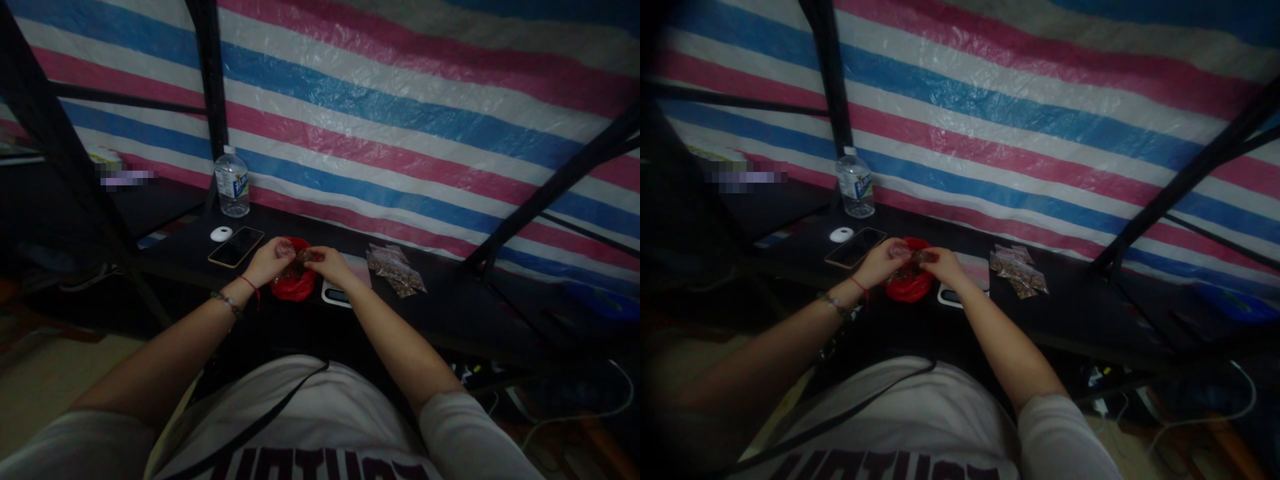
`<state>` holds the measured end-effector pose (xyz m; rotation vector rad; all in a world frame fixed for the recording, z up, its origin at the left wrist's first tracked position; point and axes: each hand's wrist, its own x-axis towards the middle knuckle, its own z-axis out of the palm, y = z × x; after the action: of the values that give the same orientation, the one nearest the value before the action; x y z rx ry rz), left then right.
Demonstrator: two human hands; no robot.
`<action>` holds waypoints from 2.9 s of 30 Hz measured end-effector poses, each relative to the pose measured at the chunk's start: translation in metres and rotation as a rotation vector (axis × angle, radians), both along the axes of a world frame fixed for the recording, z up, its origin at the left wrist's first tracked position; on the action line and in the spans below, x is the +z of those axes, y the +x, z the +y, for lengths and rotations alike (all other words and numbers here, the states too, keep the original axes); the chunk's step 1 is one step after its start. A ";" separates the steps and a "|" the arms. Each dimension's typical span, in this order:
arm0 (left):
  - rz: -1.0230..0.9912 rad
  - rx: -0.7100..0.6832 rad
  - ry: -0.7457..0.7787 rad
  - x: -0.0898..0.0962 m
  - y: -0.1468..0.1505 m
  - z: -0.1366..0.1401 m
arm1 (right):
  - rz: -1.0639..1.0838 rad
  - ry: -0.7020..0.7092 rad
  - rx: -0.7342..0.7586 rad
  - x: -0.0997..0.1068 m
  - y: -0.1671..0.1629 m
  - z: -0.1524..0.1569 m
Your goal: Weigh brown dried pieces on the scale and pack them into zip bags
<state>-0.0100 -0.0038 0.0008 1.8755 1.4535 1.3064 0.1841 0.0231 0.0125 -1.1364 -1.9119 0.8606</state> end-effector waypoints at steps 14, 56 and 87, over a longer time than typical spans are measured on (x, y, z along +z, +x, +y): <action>-0.018 0.057 -0.019 0.006 0.000 -0.006 | 0.086 0.109 -0.158 0.003 0.059 -0.004; -0.421 -0.508 -0.252 0.020 0.039 -0.038 | 0.105 -0.071 0.150 0.050 0.078 -0.093; 0.320 -0.348 0.121 0.033 0.072 -0.082 | -0.177 0.200 0.169 0.046 0.059 -0.111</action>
<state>0.0625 -0.0856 0.0342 2.3749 1.1326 0.9805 0.2429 -0.0882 0.0588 -0.9675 -2.2101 0.6561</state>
